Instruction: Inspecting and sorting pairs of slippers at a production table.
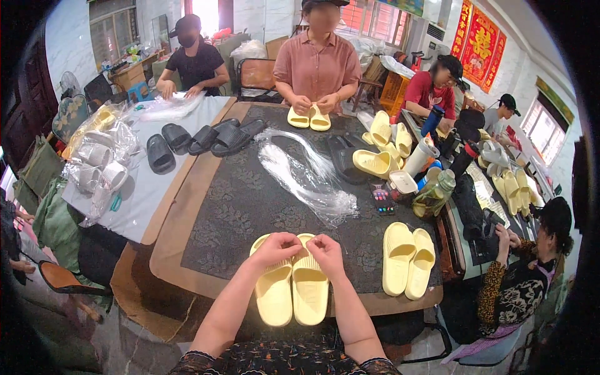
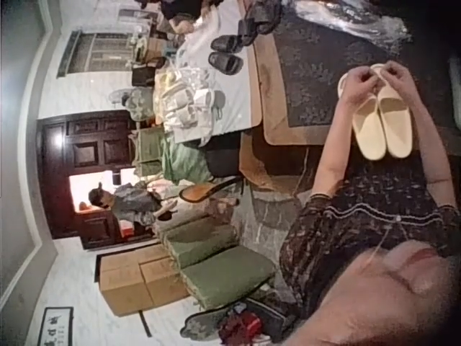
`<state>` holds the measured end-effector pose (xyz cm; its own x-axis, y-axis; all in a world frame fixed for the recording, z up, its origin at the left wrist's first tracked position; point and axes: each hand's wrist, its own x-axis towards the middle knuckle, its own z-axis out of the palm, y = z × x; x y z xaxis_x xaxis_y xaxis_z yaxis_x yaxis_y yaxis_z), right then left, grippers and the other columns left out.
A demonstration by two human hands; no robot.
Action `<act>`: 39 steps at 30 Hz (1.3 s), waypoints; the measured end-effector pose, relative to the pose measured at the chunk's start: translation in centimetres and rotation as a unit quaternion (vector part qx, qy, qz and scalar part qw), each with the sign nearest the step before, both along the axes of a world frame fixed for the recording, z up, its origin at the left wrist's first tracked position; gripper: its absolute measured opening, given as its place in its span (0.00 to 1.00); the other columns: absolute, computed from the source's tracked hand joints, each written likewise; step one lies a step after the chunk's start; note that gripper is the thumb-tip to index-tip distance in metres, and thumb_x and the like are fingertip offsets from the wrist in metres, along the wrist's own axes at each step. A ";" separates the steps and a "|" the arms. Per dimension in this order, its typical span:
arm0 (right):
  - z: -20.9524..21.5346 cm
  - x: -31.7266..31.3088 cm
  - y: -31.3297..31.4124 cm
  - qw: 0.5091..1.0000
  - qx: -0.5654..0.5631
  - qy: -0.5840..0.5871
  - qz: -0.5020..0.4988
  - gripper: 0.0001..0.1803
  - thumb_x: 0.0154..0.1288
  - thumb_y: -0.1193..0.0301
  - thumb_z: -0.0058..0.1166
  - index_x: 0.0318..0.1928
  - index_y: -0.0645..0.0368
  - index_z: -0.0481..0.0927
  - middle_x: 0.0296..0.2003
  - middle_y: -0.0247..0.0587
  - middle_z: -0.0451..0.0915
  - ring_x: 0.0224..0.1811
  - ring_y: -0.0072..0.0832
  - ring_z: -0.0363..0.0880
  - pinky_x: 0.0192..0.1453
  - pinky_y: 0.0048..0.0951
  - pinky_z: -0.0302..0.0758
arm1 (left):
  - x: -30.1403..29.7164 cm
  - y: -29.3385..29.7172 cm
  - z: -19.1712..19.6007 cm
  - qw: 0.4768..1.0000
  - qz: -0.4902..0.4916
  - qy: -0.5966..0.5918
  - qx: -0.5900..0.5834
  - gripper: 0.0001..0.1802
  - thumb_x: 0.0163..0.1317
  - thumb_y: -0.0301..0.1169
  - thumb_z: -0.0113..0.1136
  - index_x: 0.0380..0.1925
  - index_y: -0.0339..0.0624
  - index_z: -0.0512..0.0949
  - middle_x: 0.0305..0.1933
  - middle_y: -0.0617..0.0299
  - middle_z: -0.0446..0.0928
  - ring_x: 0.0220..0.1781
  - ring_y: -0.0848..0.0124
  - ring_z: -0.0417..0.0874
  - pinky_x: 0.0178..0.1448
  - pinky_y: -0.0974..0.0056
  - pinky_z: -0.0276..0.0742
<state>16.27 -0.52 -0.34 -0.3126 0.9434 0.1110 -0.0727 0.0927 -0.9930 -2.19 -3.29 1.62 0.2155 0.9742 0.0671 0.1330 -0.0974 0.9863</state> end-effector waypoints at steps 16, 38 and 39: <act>0.5 -0.6 -0.5 0.999 0.020 -0.008 0.028 0.04 0.62 0.74 0.56 0.33 0.61 0.77 0.27 0.25 0.75 0.30 0.11 0.69 0.36 0.15 0.67 | -0.4 0.1 -0.2 1.000 -0.010 0.000 -0.028 0.07 0.58 0.29 0.61 0.33 0.38 0.79 0.30 0.70 0.76 0.35 0.81 0.75 0.39 0.73 0.72; -0.3 0.4 0.0 0.999 0.000 0.038 -0.025 0.05 0.62 0.72 0.57 0.33 0.61 0.77 0.28 0.24 0.74 0.32 0.11 0.69 0.37 0.15 0.67 | 0.7 -0.3 1.2 0.999 0.016 0.024 -0.046 0.07 0.58 0.29 0.62 0.32 0.36 0.79 0.30 0.68 0.77 0.32 0.81 0.75 0.37 0.72 0.72; -0.2 0.2 0.1 0.998 -0.005 0.065 -0.013 0.06 0.61 0.72 0.58 0.34 0.62 0.77 0.30 0.25 0.76 0.34 0.12 0.70 0.38 0.16 0.68 | 0.6 -0.4 1.2 0.998 0.020 0.024 -0.051 0.07 0.58 0.29 0.62 0.33 0.36 0.79 0.30 0.68 0.77 0.32 0.81 0.75 0.37 0.72 0.72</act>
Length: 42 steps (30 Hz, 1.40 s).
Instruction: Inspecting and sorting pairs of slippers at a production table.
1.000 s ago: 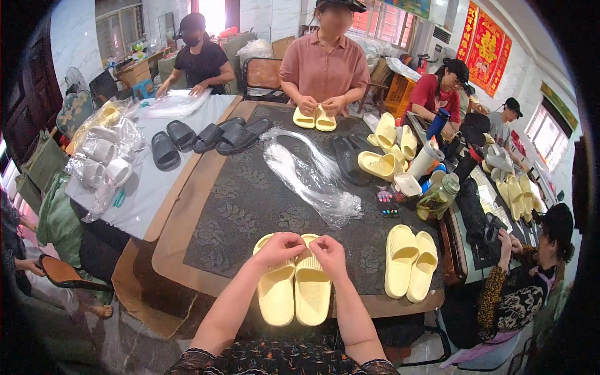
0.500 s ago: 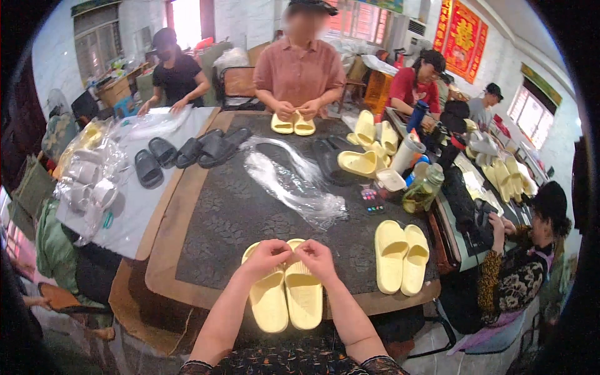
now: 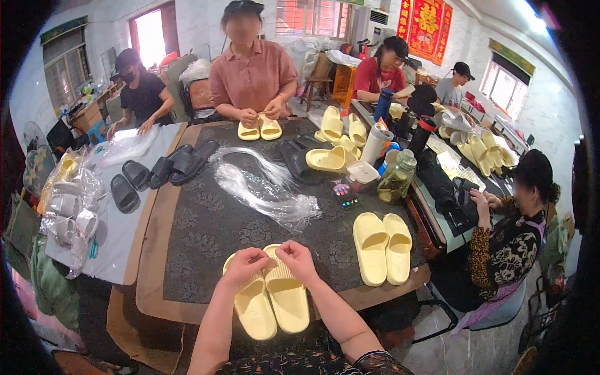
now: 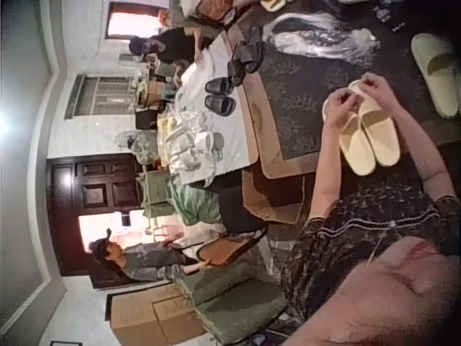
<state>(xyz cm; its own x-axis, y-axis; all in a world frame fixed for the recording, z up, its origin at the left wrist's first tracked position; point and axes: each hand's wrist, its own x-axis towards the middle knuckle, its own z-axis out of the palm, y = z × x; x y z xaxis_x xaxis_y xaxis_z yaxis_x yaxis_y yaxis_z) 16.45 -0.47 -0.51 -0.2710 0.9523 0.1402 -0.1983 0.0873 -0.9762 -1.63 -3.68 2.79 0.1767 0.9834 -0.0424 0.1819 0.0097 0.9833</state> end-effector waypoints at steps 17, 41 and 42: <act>-0.2 -0.2 0.1 0.996 0.039 -0.077 -0.017 0.05 0.61 0.74 0.58 0.32 0.61 0.77 0.27 0.24 0.74 0.31 0.11 0.70 0.35 0.15 0.67 | -0.6 0.7 -1.1 1.000 -0.017 -0.025 0.004 0.08 0.58 0.29 0.62 0.36 0.36 0.79 0.33 0.68 0.78 0.37 0.79 0.76 0.43 0.72 0.73; 0.5 -0.7 0.0 0.997 0.028 -0.063 0.027 0.03 0.61 0.74 0.57 0.32 0.60 0.78 0.26 0.24 0.74 0.27 0.10 0.68 0.31 0.15 0.64 | -1.3 0.6 -0.8 0.998 -0.032 0.021 0.055 0.10 0.59 0.33 0.61 0.34 0.37 0.79 0.30 0.68 0.78 0.34 0.80 0.75 0.39 0.70 0.72; 0.1 -0.7 -0.2 0.997 0.037 -0.062 0.017 0.03 0.61 0.74 0.57 0.33 0.60 0.78 0.26 0.24 0.74 0.27 0.10 0.68 0.31 0.15 0.64 | -1.2 0.2 -0.7 0.997 -0.032 0.016 0.071 0.09 0.59 0.32 0.60 0.33 0.36 0.79 0.29 0.68 0.77 0.32 0.80 0.74 0.38 0.71 0.71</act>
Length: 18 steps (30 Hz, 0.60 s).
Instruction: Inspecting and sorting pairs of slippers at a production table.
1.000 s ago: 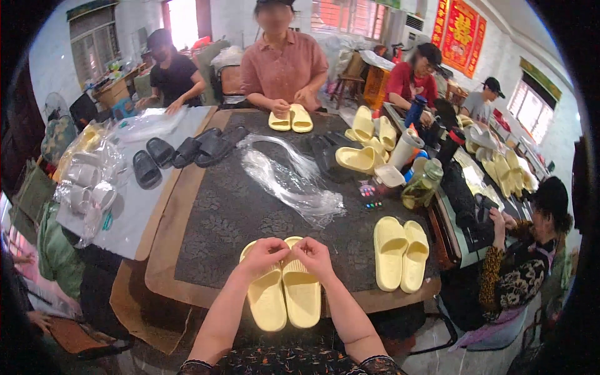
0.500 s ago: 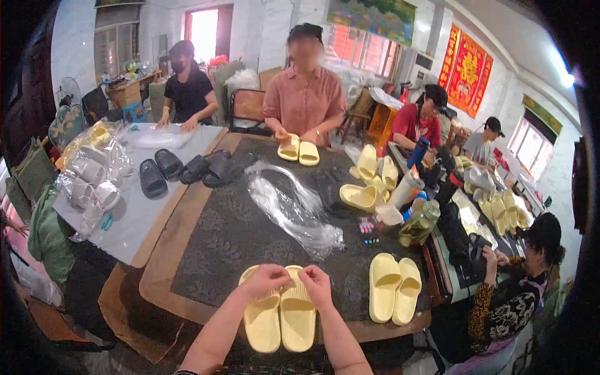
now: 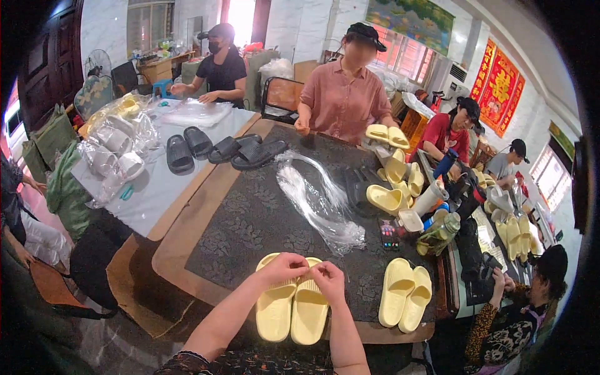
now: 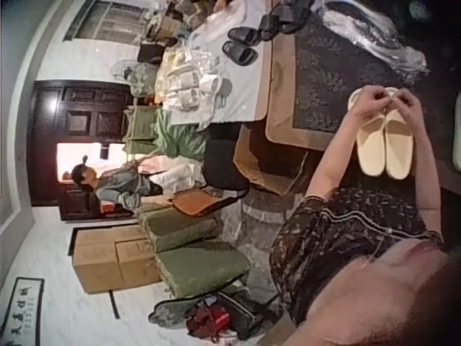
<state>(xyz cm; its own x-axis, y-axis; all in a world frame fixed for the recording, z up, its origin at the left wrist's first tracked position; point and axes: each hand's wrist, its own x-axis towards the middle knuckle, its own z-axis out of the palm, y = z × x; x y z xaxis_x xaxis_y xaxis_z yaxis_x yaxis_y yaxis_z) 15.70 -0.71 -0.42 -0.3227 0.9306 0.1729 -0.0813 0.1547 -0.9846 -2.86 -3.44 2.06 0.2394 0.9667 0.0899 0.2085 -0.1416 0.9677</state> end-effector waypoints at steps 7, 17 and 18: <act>0.1 0.2 0.1 0.998 -0.035 0.020 -0.049 0.03 0.61 0.74 0.58 0.32 0.60 0.78 0.26 0.23 0.74 0.26 0.11 0.68 0.31 0.15 0.64 | 0.0 0.2 -0.5 0.996 -0.011 -0.063 -0.056 0.09 0.60 0.33 0.61 0.34 0.37 0.79 0.31 0.68 0.77 0.34 0.82 0.75 0.38 0.72 0.72; -0.1 0.2 -0.1 0.999 -0.005 -0.037 -0.033 0.03 0.60 0.75 0.57 0.31 0.61 0.77 0.26 0.23 0.74 0.28 0.11 0.68 0.34 0.15 0.64 | -0.4 -0.1 -1.1 1.000 -0.014 -0.022 -0.002 0.10 0.59 0.34 0.60 0.35 0.38 0.79 0.33 0.68 0.78 0.36 0.81 0.75 0.43 0.71 0.72; 1.0 0.0 -0.7 0.997 -0.042 -0.052 -0.030 0.03 0.60 0.75 0.57 0.31 0.60 0.77 0.25 0.23 0.73 0.29 0.11 0.67 0.34 0.15 0.63 | -0.1 -0.2 -0.5 1.000 -0.010 0.012 0.000 0.11 0.58 0.34 0.60 0.36 0.37 0.79 0.33 0.67 0.78 0.37 0.80 0.75 0.43 0.70 0.72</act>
<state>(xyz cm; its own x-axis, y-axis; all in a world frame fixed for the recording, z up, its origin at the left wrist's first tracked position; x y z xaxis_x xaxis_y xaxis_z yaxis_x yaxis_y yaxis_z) 15.74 -1.42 0.63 -0.2783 0.9585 0.0622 0.0295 0.0732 -0.9969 -2.94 -3.67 1.58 0.2606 0.9618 0.0840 0.2284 -0.1459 0.9626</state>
